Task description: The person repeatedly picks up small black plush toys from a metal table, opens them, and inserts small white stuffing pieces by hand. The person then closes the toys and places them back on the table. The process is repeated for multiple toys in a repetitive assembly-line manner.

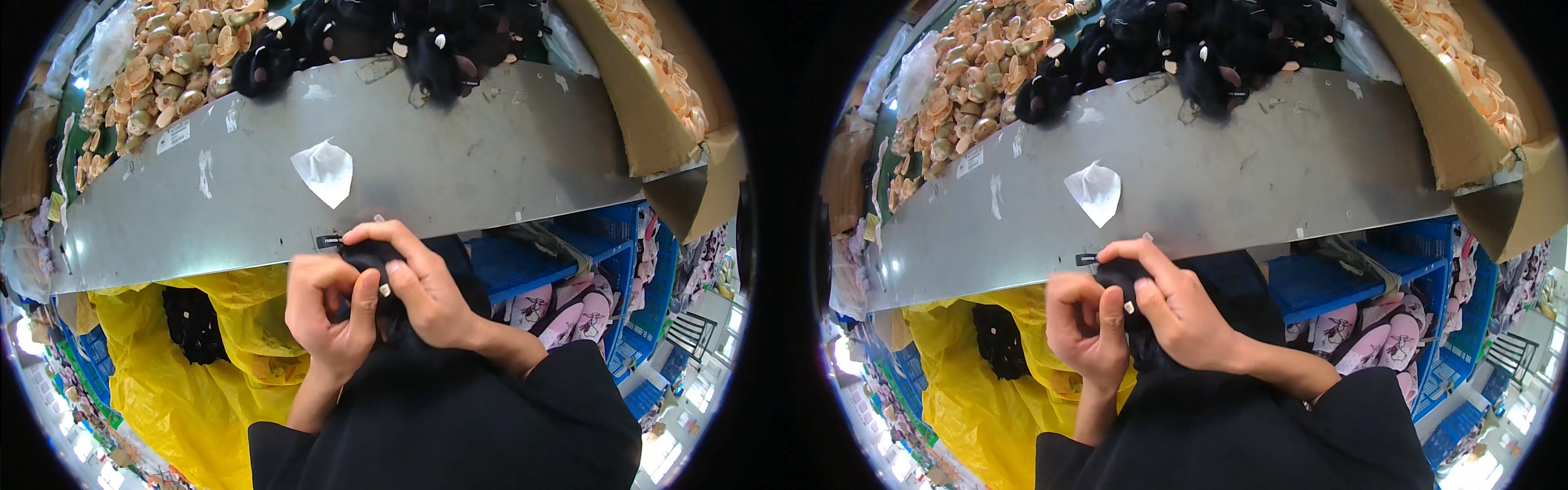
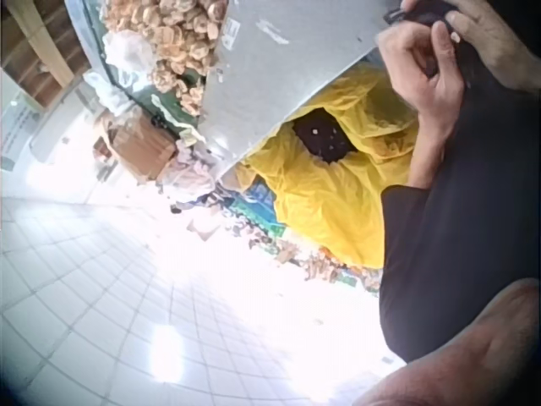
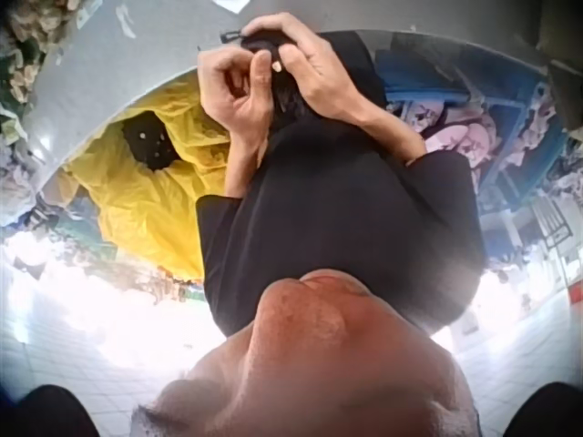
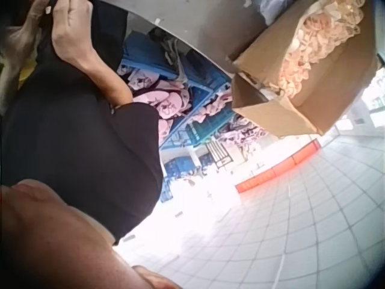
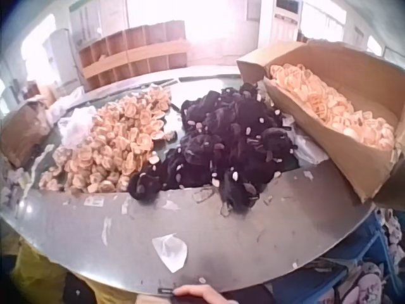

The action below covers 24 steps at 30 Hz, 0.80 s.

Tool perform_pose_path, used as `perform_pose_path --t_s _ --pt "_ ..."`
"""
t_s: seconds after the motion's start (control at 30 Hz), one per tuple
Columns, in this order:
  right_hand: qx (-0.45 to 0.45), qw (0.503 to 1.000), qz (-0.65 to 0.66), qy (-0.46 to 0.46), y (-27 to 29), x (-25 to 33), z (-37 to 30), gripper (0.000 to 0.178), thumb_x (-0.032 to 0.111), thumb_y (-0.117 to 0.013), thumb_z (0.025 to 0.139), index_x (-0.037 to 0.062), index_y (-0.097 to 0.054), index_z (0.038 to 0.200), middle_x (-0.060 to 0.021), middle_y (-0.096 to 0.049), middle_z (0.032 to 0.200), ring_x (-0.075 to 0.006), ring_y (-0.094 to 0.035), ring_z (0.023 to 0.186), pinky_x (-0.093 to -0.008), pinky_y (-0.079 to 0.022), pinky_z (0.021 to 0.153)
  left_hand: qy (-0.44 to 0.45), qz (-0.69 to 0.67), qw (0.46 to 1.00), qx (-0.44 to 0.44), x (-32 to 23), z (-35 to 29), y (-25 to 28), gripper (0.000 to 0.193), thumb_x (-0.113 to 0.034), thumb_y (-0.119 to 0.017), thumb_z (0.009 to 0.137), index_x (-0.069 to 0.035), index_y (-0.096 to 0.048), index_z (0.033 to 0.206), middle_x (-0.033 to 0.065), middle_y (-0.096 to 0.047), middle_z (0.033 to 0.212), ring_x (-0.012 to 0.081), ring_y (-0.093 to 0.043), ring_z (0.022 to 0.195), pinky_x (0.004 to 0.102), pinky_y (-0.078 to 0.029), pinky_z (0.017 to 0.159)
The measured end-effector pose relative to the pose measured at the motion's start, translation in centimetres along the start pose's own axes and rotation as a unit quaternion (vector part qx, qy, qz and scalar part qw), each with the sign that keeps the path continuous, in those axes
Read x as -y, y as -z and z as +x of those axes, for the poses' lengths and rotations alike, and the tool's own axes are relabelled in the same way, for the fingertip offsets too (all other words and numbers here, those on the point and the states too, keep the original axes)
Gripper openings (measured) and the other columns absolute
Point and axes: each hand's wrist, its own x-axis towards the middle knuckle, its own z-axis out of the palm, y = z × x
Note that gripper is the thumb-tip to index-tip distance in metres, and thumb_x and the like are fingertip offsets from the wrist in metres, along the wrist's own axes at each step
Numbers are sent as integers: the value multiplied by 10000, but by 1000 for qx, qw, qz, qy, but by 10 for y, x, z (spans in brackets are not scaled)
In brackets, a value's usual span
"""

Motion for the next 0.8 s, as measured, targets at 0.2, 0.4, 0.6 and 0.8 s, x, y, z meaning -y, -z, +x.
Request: perform_pose_path --t_s 0.2,0.4,0.6,0.8 --pt "4 993 116 -15 8 -5 5 291 181 -440 1077 5 -561 1275 -26 -618 1087 -79 -550 962 -237 -464 869 -66 -93 982 151 -3 21 9 347 -252 -709 847 -13 -694 1098 158 -666 1221 338 -537 1171 461 -390 1061" --pt "-21 998 60 -16 -3 -3 7 216 121 -433 1066 -1 -528 1217 -37 -586 985 -58 -524 849 -235 -458 779 1 -145 985 89 8 8 -8 138 -5 -680 850 -32 -672 985 77 -649 994 259 -520 1012 381 -416 962" --pt "-32 994 88 -49 3 0 9 301 78 -469 1038 6 -435 1328 -41 -527 1159 -41 -511 841 -228 -450 774 36 -159 980 115 4 7 -2 326 -90 -659 796 11 -635 1106 140 -631 1056 276 -539 1007 381 -441 934" --pt "63 978 183 -84 35 -1 14 376 130 -534 1014 4 -478 1363 -58 -535 1259 -76 -543 1119 -258 -447 997 -54 -71 962 260 3 20 17 708 -239 -896 687 36 -621 1279 188 -635 1180 389 -578 1124 464 -448 1018"
